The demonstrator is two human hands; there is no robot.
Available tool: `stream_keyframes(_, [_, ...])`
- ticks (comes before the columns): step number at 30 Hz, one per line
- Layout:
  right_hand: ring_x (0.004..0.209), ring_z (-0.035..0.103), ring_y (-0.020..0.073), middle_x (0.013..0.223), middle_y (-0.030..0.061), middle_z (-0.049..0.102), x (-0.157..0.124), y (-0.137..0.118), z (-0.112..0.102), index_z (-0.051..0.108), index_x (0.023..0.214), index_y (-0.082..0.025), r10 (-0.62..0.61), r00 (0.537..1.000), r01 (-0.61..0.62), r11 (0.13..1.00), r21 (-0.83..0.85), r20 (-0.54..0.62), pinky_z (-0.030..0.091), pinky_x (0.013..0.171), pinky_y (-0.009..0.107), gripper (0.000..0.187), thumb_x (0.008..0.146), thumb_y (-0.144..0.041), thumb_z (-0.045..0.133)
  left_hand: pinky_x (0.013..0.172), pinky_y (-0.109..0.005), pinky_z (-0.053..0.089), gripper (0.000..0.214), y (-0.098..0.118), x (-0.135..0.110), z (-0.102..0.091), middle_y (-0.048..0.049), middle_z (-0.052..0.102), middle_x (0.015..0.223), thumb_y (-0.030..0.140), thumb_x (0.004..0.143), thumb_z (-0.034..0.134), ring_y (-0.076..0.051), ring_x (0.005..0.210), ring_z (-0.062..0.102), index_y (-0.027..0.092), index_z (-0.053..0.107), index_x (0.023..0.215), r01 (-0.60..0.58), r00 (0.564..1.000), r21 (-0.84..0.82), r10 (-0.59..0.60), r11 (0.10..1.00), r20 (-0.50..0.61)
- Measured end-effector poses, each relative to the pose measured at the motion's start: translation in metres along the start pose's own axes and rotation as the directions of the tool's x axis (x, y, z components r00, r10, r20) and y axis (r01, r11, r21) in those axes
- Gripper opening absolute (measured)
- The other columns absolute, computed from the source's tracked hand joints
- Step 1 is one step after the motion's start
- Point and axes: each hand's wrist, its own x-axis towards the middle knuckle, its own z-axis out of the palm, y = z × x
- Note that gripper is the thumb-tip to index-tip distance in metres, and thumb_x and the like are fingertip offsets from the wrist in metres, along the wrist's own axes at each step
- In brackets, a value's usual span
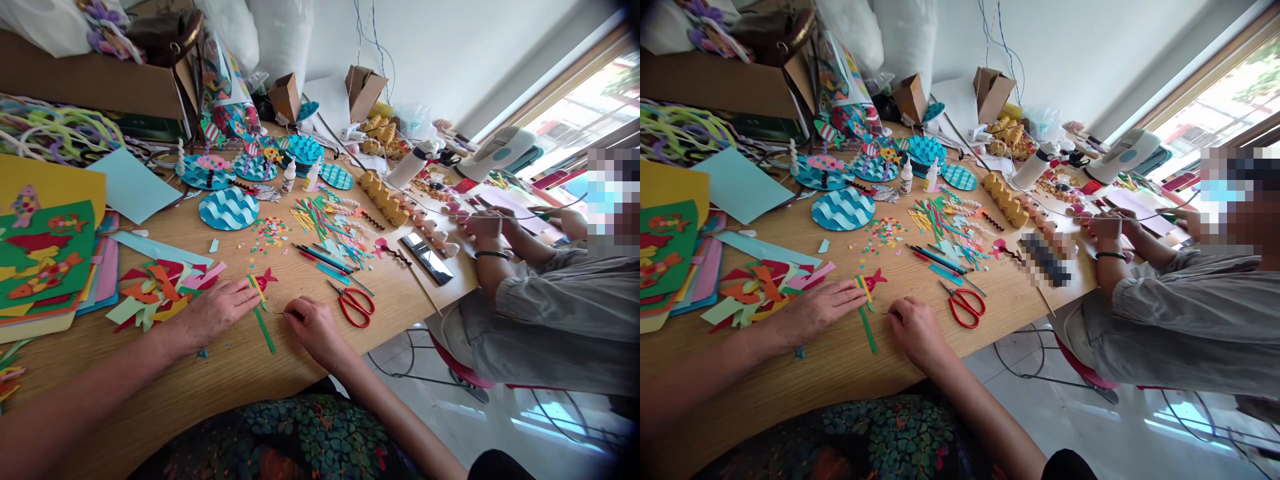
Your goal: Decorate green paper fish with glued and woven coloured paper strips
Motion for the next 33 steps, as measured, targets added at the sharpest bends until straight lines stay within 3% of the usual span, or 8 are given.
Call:
stream_keyframes(13, [0.06, 0.057, 0.0108, 0.066, 0.0021, 0.065, -0.002, 0.0, 0.002, 0.063, 0.073, -0.017, 0.073, 0.997, -0.073, 0.997, 0.01, -0.022, 0.036, 0.058, 0.019, 0.013, 0.078, -0.011, 0.052, 0.088, -0.033, 0.038, 0.032, 0.001, 0.001, 0.0, -0.0055, 0.064, 0.11, 0.007, 0.086, 0.039, -0.02, 0.106, 0.052, 0.017, 0.059, 0.11, -0.047, 0.998, 0.085, 0.05, 0.995, -0.039])
stream_keyframes(33, [0.053, 0.054, 0.0101, 0.06, 0.0002, 0.063, -0.002, 0.009, 0.0, 0.06, 0.068, -0.018, 0.082, 0.991, -0.076, 0.995, 0.065, -0.109, 0.037, 0.053, 0.019, 0.012, 0.076, -0.012, 0.052, 0.084, -0.033, 0.04, 0.035, 0.004, 0.003, -0.006, -0.0062, 0.064, 0.111, 0.005, 0.085, 0.037, -0.02, 0.103, 0.054, 0.018, 0.058, 0.111, -0.058, 0.998, 0.106, 0.054, 0.993, 0.04])
